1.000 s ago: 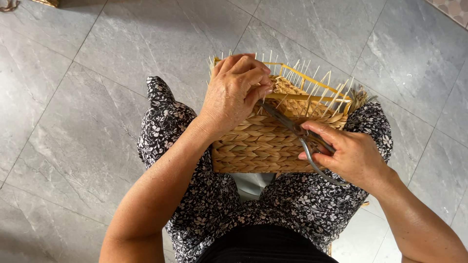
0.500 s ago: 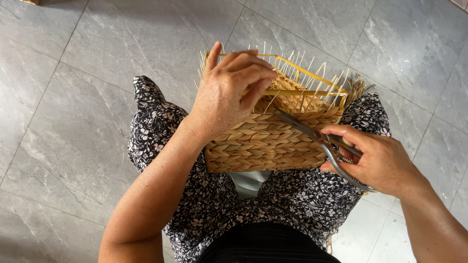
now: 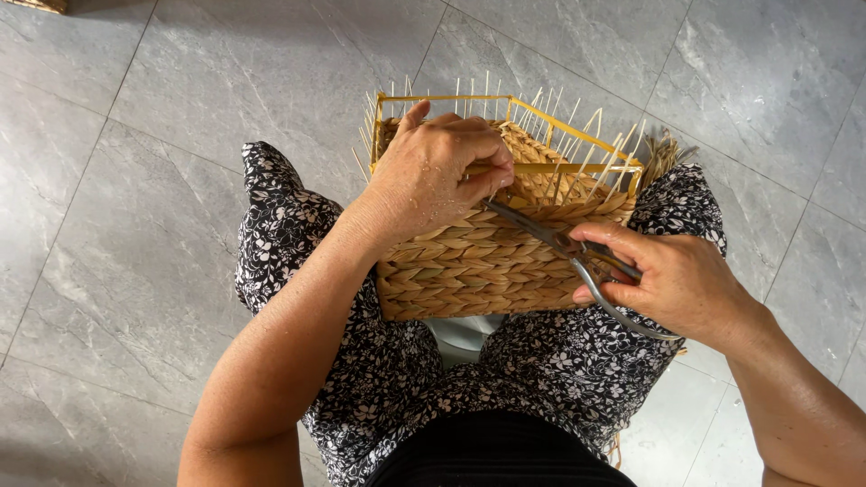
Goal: The person wets a bundle of dried palm strips under a tap at the sink, carries it to the floor, and sits with a woven basket on their lap. They weave the moistened strips through the basket's upper edge, trim protruding ends with scissors, and continue weaving strips around the rim.
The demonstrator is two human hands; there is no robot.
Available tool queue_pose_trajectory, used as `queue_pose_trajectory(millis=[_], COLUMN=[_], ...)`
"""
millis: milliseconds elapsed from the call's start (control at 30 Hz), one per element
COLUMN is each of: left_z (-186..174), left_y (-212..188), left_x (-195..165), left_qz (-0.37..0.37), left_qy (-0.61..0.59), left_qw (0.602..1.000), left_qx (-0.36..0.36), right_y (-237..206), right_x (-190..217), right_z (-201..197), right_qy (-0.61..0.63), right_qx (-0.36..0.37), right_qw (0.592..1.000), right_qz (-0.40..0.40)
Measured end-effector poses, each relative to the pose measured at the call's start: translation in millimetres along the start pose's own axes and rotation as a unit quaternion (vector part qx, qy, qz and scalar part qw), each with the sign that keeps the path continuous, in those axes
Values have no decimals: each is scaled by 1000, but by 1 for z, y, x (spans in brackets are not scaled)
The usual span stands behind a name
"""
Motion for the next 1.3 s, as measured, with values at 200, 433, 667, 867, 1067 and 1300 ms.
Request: queue_pose_trajectory(millis=[200, 433, 667, 867, 1067, 1300], left_z=[3, -17, 19, 33, 34, 36], left_y=[5, -8, 14, 22, 23, 23], left_x=[16, -3, -36, -34, -31, -29], left_qz=[-35, 2, 96, 39, 26, 30], left_qy=[-53, -20, 91, 40, 26, 24], left_qw=[996, 968, 974, 992, 995, 995], left_qx=[-56, -250, -184, -109, -87, -86], right_y=[-13, -35, -33, -15, -10, -11], right_x=[-16, -54, -40, -31, -28, -30], right_z=[20, -1, -12, -13, -15, -15], right_qy=[-37, -52, -17, -37, -23, -5], right_qx=[-103, -45, -23, 15, 24, 7], right_qw=[971, 997, 996, 996, 996, 997], right_qz=[-214, 45, 85, 77, 86, 80])
Point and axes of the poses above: each hand's wrist, its own y-axis towards the middle knuckle, its own z-axis out of the palm, x = y × z, the point moved 3 cm from there along y, towards the middle knuckle, and after that the axes turned 1 degree about x, right-handed, at the moved point
